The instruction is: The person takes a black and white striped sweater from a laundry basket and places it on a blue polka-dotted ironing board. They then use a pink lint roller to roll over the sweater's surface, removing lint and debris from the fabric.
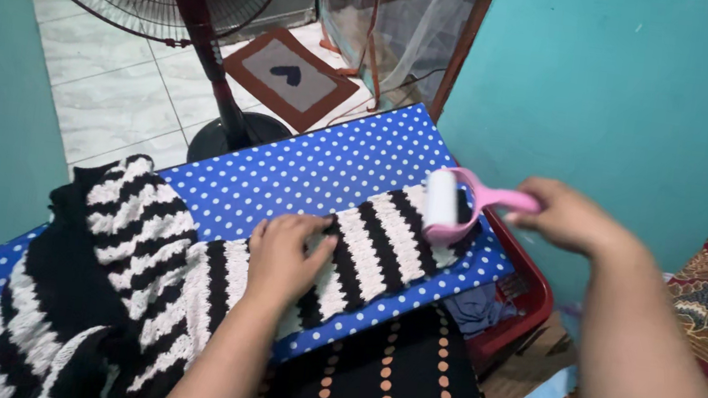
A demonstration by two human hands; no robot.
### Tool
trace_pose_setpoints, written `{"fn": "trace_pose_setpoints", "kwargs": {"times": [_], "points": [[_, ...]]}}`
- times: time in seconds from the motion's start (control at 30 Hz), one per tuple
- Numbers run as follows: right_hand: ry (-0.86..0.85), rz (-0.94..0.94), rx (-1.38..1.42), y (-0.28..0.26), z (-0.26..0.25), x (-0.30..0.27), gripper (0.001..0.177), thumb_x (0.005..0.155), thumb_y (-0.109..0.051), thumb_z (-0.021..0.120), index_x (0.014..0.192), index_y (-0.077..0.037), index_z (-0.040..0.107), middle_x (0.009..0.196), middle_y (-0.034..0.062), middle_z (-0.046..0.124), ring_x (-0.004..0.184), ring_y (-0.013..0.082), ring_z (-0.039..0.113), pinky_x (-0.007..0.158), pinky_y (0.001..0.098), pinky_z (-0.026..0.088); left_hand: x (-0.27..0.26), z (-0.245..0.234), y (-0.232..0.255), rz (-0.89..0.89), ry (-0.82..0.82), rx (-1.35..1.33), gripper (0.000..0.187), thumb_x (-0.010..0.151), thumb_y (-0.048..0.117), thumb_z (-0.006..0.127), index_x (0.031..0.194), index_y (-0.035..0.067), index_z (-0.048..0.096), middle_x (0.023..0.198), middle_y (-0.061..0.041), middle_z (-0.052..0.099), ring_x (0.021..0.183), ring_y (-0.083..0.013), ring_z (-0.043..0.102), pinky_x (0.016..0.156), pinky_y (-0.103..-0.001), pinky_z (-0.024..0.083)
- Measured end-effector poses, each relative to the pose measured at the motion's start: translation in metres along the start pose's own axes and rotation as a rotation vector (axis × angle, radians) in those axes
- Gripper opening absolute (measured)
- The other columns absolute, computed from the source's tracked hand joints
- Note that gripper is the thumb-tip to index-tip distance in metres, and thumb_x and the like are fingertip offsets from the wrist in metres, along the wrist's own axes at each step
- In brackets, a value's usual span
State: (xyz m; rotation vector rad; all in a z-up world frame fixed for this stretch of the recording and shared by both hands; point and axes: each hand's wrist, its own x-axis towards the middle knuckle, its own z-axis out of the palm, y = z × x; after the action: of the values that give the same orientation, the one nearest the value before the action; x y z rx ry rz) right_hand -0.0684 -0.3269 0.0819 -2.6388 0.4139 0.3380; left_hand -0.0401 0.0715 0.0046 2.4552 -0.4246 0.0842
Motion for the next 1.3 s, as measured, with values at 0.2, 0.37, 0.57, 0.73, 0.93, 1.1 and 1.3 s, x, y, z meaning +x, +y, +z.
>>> {"fn": "trace_pose_setpoints", "kwargs": {"times": [0.2, 0.37, 0.57, 0.73, 0.93, 1.1, 1.3], "points": [[0.369, 0.143, 0.262, 0.004, -0.013, -0.006, 0.041, 0.101, -0.043, 0.069, 0.124, -0.009, 0.066, 0.11, 0.0168, 0.071, 0.099, 0.0279, 0.065, 0.086, 0.0437, 0.051, -0.037, 0.005, -0.024, 0.136, 0.091, 0.222, 0.063, 0.087, 0.043, 0.063, 0.141, 0.011, 0.053, 0.147, -0.011, 0.052, 0.144, -0.029, 0.036, 0.119, -0.053, 0.015], [0.154, -0.406, 0.241, -0.071, 0.059, -0.003, 0.041, 0.094, -0.04, 0.064, 0.13, -0.02, 0.068, 0.106, 0.008, 0.074, 0.095, 0.0201, 0.067, 0.084, 0.0363, 0.054, -0.035, 0.01, -0.027, 0.075, 0.005, 0.279, 0.064, 0.095, 0.042, 0.049, 0.153, 0.017, 0.042, 0.158, -0.007, 0.041, 0.151, -0.025, 0.028, 0.123, -0.053, 0.011], [-0.019, -0.372, 0.0, -0.112, 0.07, -0.028, 0.04, 0.091, -0.045, 0.067, 0.128, -0.031, 0.073, 0.114, 0.0078, 0.072, 0.102, 0.0236, 0.07, 0.09, 0.0373, 0.055, -0.035, 0.01, -0.027, 0.034, -0.072, 0.35, 0.066, 0.095, 0.043, 0.044, 0.155, 0.018, 0.037, 0.164, -0.004, 0.032, 0.153, -0.024, 0.021, 0.123, -0.052, 0.007], [-0.065, 0.004, -0.085, -0.066, 0.01, -0.031, 0.044, 0.087, -0.047, 0.071, 0.128, -0.033, 0.074, 0.125, 0.0036, 0.078, 0.113, 0.0233, 0.074, 0.1, 0.0381, 0.054, -0.036, 0.007, -0.026, 0.039, -0.072, 0.347, 0.066, 0.094, 0.042, 0.044, 0.155, 0.017, 0.036, 0.164, -0.004, 0.031, 0.153, -0.0236, 0.02, 0.122, -0.052, 0.006], [0.152, 0.18, -0.127, -0.038, -0.04, -0.05, 0.043, 0.093, -0.05, 0.066, 0.132, -0.032, 0.074, 0.124, 0.0079, 0.078, 0.113, 0.0287, 0.072, 0.1, 0.0459, 0.054, -0.037, 0.003, -0.022, 0.026, -0.083, 0.347, 0.066, 0.094, 0.042, 0.044, 0.155, 0.018, 0.036, 0.164, -0.003, 0.031, 0.153, -0.0232, 0.02, 0.123, -0.051, 0.006], [0.168, -0.059, 0.203, -0.045, -0.011, -0.032, 0.041, 0.09, -0.043, 0.069, 0.128, -0.028, 0.073, 0.123, 0.0059, 0.077, 0.114, 0.0253, 0.071, 0.098, 0.0436, 0.054, -0.036, 0.004, -0.022, 0.039, -0.065, 0.336, 0.066, 0.094, 0.042, 0.045, 0.155, 0.018, 0.037, 0.163, -0.004, 0.032, 0.152, -0.024, 0.021, 0.123, -0.052, 0.007], [-0.01, 0.063, 0.064, -0.034, 0.013, -0.007, 0.042, 0.088, -0.036, 0.074, 0.13, -0.029, 0.074, 0.126, 0.0056, 0.076, 0.117, 0.0238, 0.07, 0.104, 0.0414, 0.051, -0.036, 0.005, -0.022, 0.038, -0.049, 0.359, 0.066, 0.093, 0.042, 0.047, 0.154, 0.018, 0.039, 0.162, -0.003, 0.035, 0.153, -0.0238, 0.023, 0.124, -0.052, 0.008]]}}
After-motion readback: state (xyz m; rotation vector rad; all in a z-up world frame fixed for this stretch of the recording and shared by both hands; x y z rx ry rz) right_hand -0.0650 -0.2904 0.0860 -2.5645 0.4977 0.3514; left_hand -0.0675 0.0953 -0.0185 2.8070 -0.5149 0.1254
